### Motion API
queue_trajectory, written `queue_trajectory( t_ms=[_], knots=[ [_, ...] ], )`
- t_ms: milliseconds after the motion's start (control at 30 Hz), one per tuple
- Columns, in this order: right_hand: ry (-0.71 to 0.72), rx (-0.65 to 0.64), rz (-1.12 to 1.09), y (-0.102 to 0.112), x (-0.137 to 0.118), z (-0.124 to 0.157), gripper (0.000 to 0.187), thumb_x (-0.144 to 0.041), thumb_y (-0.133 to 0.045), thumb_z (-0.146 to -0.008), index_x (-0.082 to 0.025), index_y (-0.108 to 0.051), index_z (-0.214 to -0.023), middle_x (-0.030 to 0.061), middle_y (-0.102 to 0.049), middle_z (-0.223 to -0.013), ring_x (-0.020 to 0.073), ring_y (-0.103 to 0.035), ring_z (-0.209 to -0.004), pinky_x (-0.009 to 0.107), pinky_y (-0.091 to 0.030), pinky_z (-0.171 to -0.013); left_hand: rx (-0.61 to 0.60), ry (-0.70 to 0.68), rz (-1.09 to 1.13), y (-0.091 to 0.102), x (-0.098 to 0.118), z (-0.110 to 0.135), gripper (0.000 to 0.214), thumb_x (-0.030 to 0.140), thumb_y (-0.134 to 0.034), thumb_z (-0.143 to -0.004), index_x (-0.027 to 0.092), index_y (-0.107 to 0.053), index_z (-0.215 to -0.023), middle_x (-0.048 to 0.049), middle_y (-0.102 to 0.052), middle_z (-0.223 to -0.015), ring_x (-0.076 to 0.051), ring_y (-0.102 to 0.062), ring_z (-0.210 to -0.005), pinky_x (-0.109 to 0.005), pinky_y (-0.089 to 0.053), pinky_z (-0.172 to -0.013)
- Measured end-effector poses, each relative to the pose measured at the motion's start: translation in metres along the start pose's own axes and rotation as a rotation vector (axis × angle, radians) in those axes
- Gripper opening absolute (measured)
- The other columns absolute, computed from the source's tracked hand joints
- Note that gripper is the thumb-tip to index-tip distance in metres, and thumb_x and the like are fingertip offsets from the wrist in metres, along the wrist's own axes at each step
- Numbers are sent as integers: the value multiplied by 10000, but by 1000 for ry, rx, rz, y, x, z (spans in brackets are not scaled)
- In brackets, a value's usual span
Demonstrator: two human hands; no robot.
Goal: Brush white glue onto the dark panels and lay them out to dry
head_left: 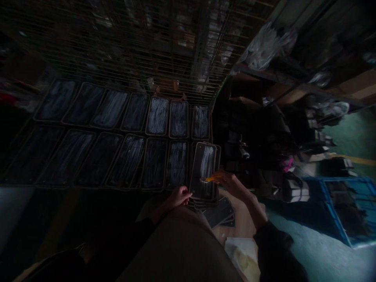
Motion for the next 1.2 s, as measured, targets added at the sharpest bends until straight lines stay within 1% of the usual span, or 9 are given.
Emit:
queue_trajectory(
  t_ms=[67, 200, 367, 467, 667, 867, 967, 1067, 1200],
  knots=[
    [0, 70, -10, 14, -1, -15, 223, -345, -489, -964, -208, -621, -1081, 61, -670, -1005, 176, -669, -865, 308, -567, -764, 8, 19, 0, 0, -2, 0, 329, 477, -638, -734, 183, -494, -701, 40, -564, -513, -105, -539, -443, -217, -387, -442],
    [136, 289, 141, 42, -8, -61, 231, -315, -447, -979, -226, -614, -1111, 74, -636, -1102, 204, -622, -1037, 372, -523, -911, 4, 28, 16, 0, -2, 0, 316, 463, -635, -744, 177, -504, -724, 31, -586, -550, -108, -562, -470, -218, -406, -453],
    [209, 341, 219, 33, -2, -87, 240, -282, -415, -987, -231, -608, -1119, 80, -622, -1123, 201, -607, -1059, 363, -517, -909, -8, 8, 18, 0, 0, 0, 319, 460, -640, -750, 178, -497, -713, 31, -586, -549, -105, -562, -469, -215, -412, -459],
    [195, 247, 208, 13, -3, -73, 248, -267, -416, -987, -229, -602, -1147, 75, -621, -1105, 196, -619, -1036, 343, -517, -894, -11, -2, 13, 0, -1, -2, 313, 449, -641, -753, 179, -494, -698, 33, -580, -539, -100, -549, -452, -210, -398, -447],
    [130, 40, 77, -28, -20, -8, 268, -285, -405, -1000, -238, -602, -1175, 65, -628, -1082, 174, -636, -994, 312, -524, -874, -8, -35, -15, 2, -2, -3, 304, 446, -635, -760, 178, -511, -692, 25, -591, -547, -103, -553, -462, -211, -399, -454],
    [66, 22, -6, -45, -24, 41, 263, -309, -430, -995, -237, -613, -1169, 70, -639, -1080, 161, -640, -978, 290, -538, -836, -11, -9, -12, 1, -5, -2, 268, 409, -629, -771, 171, -530, -700, 12, -609, -579, -113, -580, -493, -216, -417, -469],
    [11, 19, -56, -47, -11, 56, 247, -347, -472, -976, -227, -633, -1120, 65, -668, -1013, 163, -667, -900, 296, -561, -797, -9, 2, -2, 0, -5, -1, 256, 391, -615, -783, 172, -520, -689, 14, -600, -572, -113, -580, -488, -216, -417, -467],
    [-119, 43, -163, -39, 17, 62, 258, -385, -476, -968, -217, -632, -1086, 59, -696, -950, 172, -692, -823, 311, -587, -739, -12, 5, -12, -1, -4, 0, 243, 383, -602, -792, 170, -523, -705, 11, -609, -587, -114, -591, -500, -212, -418, -465],
    [-132, 218, -103, 1, 35, 46, 250, -383, -491, -959, -213, -624, -1084, 58, -690, -959, 185, -689, -832, 334, -581, -757, -1, 7, -54, 0, -2, 0, 253, 391, -606, -789, 170, -517, -704, 12, -609, -587, -106, -584, -491, -202, -417, -457]
  ],
)
Point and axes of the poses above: each hand's wrist, its own z-axis away from the middle knuckle, its own y-axis out of the back of the hand, x = y × z, the point moved 10 cm from there along -z, towards the middle knuckle
